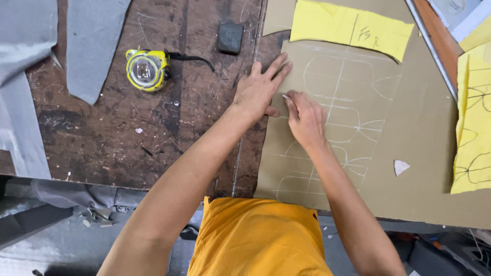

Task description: The person arranges yellow fabric pattern pieces on a worktable, aligning them with drawn outlines and other pattern pieces. They repeatedly pick up, position, and adjust the pieces, occasionally using a ruler and chalk to mark or verify alignment. The workspace contains scattered pattern pieces, newspapers, and tools.

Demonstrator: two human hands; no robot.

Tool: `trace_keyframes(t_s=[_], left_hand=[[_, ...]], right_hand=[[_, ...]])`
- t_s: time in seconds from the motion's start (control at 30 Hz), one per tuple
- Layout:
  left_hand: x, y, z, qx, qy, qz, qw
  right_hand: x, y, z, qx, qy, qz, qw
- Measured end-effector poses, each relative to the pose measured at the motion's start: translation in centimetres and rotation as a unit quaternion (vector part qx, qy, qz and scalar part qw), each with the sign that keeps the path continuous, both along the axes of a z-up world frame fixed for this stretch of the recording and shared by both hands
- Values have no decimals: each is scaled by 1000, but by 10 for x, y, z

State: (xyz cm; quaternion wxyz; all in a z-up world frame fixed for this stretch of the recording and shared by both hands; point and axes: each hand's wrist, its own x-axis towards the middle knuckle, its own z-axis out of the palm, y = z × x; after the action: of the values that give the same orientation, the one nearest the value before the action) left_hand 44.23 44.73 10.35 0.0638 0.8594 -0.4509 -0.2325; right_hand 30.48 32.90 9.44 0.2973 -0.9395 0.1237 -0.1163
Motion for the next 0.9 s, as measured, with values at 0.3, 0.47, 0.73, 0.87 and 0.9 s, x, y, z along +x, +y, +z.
trace_keyframes(t_s=[0.3,0.47,0.73,0.87,0.9], left_hand=[[-1,0,5,23,-3,-2,1000],[0,-3,4,13,-4,-4,1000],[-2,-3,4,9,-6,-12,1000],[2,-7,8,17,0,-10,1000],[2,-7,10,18,2,-8,1000]], right_hand=[[7,-10,5,-60,30,50,997],[8,-15,7,-36,23,16,999],[-3,-15,0,37,21,-41,998],[-1,-16,-3,84,31,-73,993],[-1,-16,-3,105,36,-78,991]])
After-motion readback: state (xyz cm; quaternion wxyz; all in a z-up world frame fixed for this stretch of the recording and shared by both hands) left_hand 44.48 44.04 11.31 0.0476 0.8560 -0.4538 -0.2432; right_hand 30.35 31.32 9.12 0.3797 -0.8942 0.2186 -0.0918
